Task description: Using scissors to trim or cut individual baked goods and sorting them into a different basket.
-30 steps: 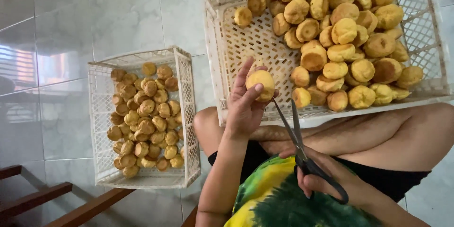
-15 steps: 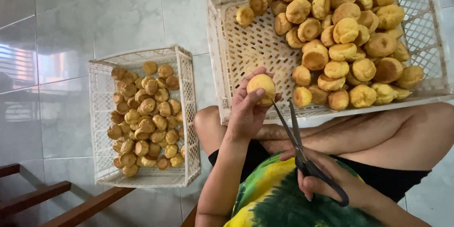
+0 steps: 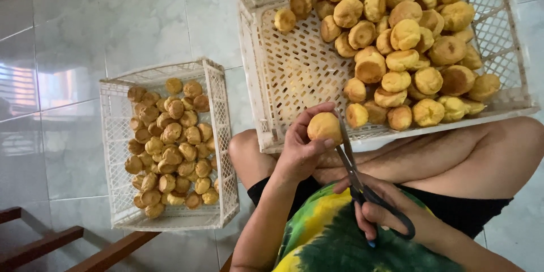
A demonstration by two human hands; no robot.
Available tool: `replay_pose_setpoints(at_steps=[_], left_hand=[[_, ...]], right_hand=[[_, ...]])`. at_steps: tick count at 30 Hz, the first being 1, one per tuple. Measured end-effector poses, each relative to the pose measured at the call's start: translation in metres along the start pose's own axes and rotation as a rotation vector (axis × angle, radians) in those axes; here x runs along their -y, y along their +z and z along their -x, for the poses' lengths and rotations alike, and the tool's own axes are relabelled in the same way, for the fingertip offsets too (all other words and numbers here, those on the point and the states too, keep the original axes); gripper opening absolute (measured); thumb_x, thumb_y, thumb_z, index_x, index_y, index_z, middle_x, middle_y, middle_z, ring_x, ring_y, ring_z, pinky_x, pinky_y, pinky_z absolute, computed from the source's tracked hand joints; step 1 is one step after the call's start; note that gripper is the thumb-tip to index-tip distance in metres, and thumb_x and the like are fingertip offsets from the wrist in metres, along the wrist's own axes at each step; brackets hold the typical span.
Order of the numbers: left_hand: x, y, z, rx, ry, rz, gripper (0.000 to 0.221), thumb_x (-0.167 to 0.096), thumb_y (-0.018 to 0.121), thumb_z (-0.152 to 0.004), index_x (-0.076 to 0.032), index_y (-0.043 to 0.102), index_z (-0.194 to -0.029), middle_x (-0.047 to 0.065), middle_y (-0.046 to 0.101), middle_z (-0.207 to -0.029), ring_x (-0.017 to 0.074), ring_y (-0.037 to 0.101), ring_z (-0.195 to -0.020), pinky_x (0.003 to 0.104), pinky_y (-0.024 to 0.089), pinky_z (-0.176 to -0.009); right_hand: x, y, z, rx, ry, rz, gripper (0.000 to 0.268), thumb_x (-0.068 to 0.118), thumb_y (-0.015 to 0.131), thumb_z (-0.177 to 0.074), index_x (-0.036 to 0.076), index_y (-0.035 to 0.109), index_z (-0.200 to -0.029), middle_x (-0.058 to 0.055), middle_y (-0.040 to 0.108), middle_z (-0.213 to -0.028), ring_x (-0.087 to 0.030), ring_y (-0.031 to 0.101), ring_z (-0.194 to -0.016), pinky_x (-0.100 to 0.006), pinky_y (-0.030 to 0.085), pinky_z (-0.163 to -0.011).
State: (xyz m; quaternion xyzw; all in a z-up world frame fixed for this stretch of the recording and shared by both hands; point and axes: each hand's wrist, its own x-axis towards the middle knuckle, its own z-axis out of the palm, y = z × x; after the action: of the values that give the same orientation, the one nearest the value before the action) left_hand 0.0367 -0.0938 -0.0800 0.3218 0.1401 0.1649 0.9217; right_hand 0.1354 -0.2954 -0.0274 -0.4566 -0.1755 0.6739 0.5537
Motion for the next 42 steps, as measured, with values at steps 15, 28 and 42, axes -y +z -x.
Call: replay_pose_setpoints(at_steps=[15, 28, 42], left_hand=[[-0.013, -0.015, -0.002, 0.018, -0.002, -0.051, 0.067, 0.005, 0.072, -0.081, 0.002, 0.053, -0.145, 0.012, 0.066, -0.126, 0.0183, 0.066, -0.107, 0.026, 0.054, -0.095], [-0.100, 0.013, -0.020, 0.461, -0.086, -0.968, 0.098, -0.002, 0.081, -0.073, -0.013, 0.035, -0.159, 0.008, 0.069, -0.120, 0.0198, 0.065, -0.108, 0.030, 0.054, -0.096], [-0.124, 0.008, -0.025, 0.560, -0.140, -1.135, 0.103, -0.004, 0.074, -0.065, -0.014, 0.033, -0.159, 0.009, 0.071, -0.116, 0.0230, 0.068, -0.105, 0.032, 0.054, -0.094]], right_hand=[[-0.011, -0.006, 0.007, -0.071, 0.134, 0.049, 0.041, 0.018, 0.070, -0.091, -0.002, 0.070, -0.126, -0.005, 0.059, -0.053, -0.014, 0.052, -0.040, -0.026, 0.038, -0.039], [-0.001, -0.006, 0.011, 0.075, 0.092, -0.099, 0.075, 0.050, 0.076, -0.080, -0.008, 0.065, -0.128, -0.009, 0.064, -0.053, -0.016, 0.056, -0.041, -0.027, 0.035, -0.039], [-0.001, -0.008, 0.008, 0.007, 0.239, 0.027, 0.048, 0.022, 0.080, -0.082, -0.006, 0.074, -0.122, -0.006, 0.064, -0.056, -0.012, 0.049, -0.034, -0.025, 0.034, -0.031]])
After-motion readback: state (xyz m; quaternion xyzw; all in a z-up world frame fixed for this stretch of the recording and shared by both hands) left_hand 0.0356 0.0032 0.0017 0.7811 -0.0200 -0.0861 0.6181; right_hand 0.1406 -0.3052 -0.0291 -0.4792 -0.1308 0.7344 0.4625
